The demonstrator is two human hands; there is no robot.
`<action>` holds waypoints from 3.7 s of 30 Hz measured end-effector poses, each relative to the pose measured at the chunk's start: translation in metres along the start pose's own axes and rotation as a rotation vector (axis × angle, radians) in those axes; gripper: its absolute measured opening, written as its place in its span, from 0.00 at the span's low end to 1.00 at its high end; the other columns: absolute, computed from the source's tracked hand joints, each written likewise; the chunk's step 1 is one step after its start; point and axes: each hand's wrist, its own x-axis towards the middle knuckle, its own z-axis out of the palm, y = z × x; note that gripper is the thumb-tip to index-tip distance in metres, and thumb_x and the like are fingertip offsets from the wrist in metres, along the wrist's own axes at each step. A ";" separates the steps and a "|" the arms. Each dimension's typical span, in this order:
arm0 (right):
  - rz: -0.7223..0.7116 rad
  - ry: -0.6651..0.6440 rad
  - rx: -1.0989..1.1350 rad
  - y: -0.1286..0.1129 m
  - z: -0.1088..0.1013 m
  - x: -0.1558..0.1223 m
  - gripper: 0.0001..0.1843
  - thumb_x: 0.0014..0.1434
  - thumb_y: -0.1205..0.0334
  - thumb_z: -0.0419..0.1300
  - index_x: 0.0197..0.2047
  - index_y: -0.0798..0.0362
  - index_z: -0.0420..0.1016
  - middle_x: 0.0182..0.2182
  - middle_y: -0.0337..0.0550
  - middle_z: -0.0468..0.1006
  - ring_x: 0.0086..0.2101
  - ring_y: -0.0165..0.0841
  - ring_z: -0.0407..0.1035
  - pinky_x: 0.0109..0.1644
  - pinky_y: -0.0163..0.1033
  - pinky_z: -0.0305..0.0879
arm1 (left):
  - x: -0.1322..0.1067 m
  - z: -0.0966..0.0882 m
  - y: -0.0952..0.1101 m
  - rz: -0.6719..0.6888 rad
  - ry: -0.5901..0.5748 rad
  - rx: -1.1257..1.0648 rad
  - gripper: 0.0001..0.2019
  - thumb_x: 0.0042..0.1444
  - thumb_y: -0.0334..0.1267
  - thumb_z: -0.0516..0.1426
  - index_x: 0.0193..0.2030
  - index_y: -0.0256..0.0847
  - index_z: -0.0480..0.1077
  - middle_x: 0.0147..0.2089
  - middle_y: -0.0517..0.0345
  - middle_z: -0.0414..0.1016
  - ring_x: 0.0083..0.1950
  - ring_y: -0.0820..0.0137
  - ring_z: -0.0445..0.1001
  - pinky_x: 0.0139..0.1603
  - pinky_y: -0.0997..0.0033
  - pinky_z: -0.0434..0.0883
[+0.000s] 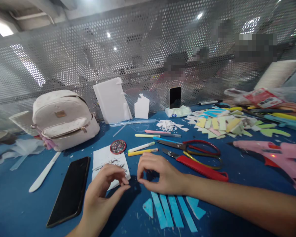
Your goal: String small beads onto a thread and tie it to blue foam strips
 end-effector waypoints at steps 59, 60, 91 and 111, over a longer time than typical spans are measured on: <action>0.009 0.024 0.037 -0.001 0.000 0.000 0.04 0.58 0.69 0.58 0.31 0.54 0.71 0.28 0.40 0.74 0.31 0.31 0.64 0.37 0.38 0.62 | -0.001 -0.003 -0.004 0.011 -0.057 -0.020 0.18 0.56 0.20 0.60 0.48 0.46 0.71 0.39 0.59 0.70 0.36 0.72 0.74 0.38 0.74 0.75; 0.009 0.026 0.039 -0.001 0.000 0.000 0.04 0.58 0.69 0.58 0.31 0.54 0.71 0.28 0.40 0.74 0.31 0.31 0.64 0.37 0.38 0.62 | -0.001 -0.003 -0.005 0.010 -0.055 -0.022 0.18 0.56 0.20 0.60 0.48 0.46 0.71 0.39 0.59 0.70 0.36 0.72 0.74 0.38 0.74 0.75; -0.011 0.026 0.056 -0.003 -0.001 0.001 0.04 0.59 0.70 0.57 0.32 0.53 0.70 0.28 0.40 0.74 0.31 0.31 0.65 0.38 0.38 0.63 | -0.014 0.013 -0.011 -0.636 0.137 -0.536 0.20 0.40 0.32 0.73 0.41 0.40 0.74 0.36 0.61 0.75 0.31 0.75 0.79 0.35 0.79 0.76; 0.042 0.014 0.071 0.000 -0.001 0.001 0.04 0.60 0.70 0.59 0.33 0.54 0.70 0.27 0.38 0.71 0.30 0.30 0.65 0.36 0.35 0.63 | -0.006 0.000 -0.004 -0.582 -0.112 -0.247 0.09 0.48 0.29 0.67 0.36 0.39 0.76 0.26 0.59 0.79 0.28 0.72 0.76 0.33 0.74 0.73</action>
